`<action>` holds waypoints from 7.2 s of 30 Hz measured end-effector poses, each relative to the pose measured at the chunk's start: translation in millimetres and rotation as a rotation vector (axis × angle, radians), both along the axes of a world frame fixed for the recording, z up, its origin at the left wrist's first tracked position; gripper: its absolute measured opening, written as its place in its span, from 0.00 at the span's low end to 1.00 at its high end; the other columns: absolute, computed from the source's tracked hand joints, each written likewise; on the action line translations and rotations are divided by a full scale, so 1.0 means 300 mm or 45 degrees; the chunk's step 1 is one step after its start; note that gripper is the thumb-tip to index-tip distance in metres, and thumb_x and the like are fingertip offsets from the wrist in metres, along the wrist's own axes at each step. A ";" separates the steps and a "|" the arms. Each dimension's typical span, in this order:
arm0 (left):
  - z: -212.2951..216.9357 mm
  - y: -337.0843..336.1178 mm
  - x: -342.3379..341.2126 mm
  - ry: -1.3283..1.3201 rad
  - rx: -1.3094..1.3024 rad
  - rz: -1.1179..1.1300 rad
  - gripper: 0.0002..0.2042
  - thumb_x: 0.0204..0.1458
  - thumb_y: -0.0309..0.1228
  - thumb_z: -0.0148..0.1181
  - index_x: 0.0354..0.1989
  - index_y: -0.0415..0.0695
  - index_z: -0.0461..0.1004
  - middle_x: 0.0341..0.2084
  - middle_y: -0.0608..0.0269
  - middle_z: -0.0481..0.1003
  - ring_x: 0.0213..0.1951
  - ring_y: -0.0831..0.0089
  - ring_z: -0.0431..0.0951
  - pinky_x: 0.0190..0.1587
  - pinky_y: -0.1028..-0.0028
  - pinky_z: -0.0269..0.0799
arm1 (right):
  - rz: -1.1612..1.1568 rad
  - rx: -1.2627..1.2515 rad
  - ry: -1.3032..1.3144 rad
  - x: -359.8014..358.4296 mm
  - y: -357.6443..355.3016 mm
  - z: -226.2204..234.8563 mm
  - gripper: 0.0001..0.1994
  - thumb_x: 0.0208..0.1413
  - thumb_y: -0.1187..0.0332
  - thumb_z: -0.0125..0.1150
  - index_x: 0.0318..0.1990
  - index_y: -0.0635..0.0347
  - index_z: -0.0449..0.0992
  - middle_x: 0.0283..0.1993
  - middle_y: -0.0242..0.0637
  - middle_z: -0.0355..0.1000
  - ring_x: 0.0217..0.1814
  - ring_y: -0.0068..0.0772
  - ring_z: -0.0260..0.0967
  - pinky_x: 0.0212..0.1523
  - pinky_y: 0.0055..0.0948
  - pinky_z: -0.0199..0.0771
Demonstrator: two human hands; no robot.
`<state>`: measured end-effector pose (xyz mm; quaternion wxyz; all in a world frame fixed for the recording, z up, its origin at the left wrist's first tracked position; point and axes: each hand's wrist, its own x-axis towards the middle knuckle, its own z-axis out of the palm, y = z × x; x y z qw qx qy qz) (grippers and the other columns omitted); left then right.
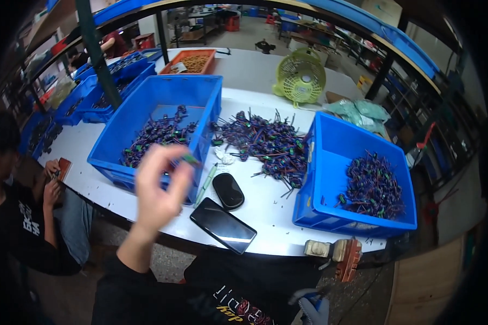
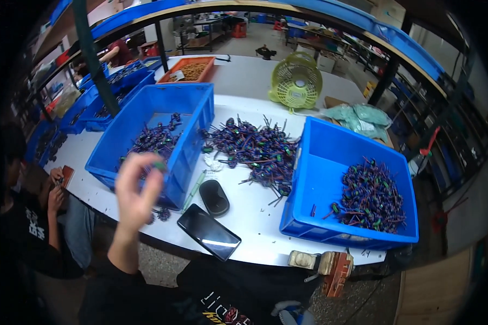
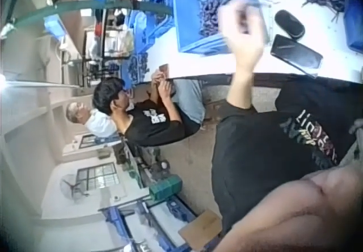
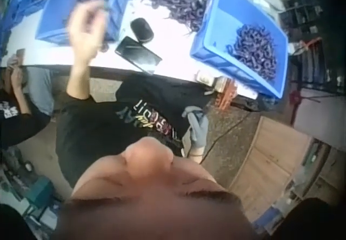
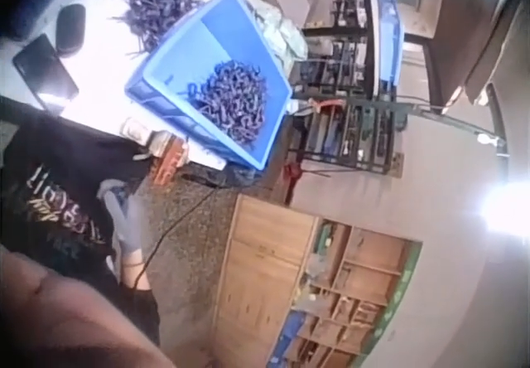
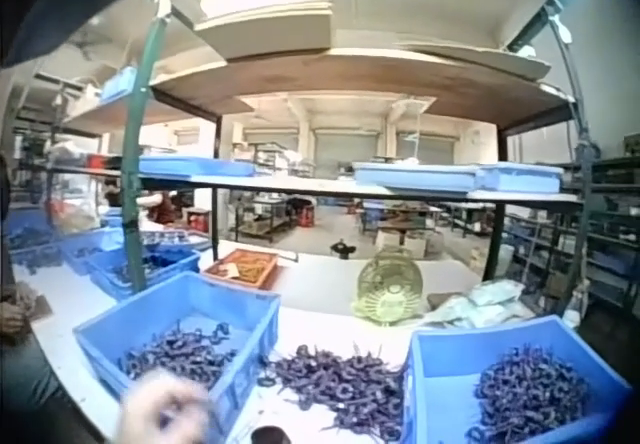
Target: The recorder is using snips to trim wires on electronic components at a factory workbench.
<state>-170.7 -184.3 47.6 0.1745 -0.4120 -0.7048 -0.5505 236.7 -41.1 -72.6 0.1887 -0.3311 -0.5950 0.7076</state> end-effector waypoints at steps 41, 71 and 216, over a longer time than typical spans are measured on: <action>-0.060 0.316 0.426 -0.205 -0.504 -0.432 0.04 0.59 0.26 0.58 0.36 0.38 0.73 0.22 0.61 0.72 0.21 0.68 0.66 0.28 0.70 0.64 | -0.125 -0.122 0.189 0.023 -0.003 0.097 0.19 0.49 0.80 0.55 0.51 0.72 0.76 0.40 0.45 0.78 0.43 0.35 0.74 0.51 0.30 0.72; -0.248 0.555 0.673 0.210 -0.225 -1.078 0.14 0.53 0.21 0.62 0.49 0.39 0.76 0.32 0.61 0.68 0.32 0.66 0.68 0.38 0.70 0.67 | -0.610 0.545 0.057 -0.074 0.305 0.192 0.04 0.53 0.78 0.67 0.35 0.63 0.78 0.28 0.29 0.74 0.27 0.21 0.64 0.31 0.21 0.66; -0.288 0.573 0.688 0.303 -0.292 -1.269 0.31 0.48 0.15 0.58 0.65 0.36 0.67 0.44 0.53 0.67 0.42 0.60 0.66 0.49 0.68 0.67 | -0.298 0.299 -0.656 0.161 0.260 0.220 0.22 0.73 0.56 0.48 0.52 0.69 0.79 0.37 0.37 0.78 0.32 0.26 0.69 0.35 0.23 0.71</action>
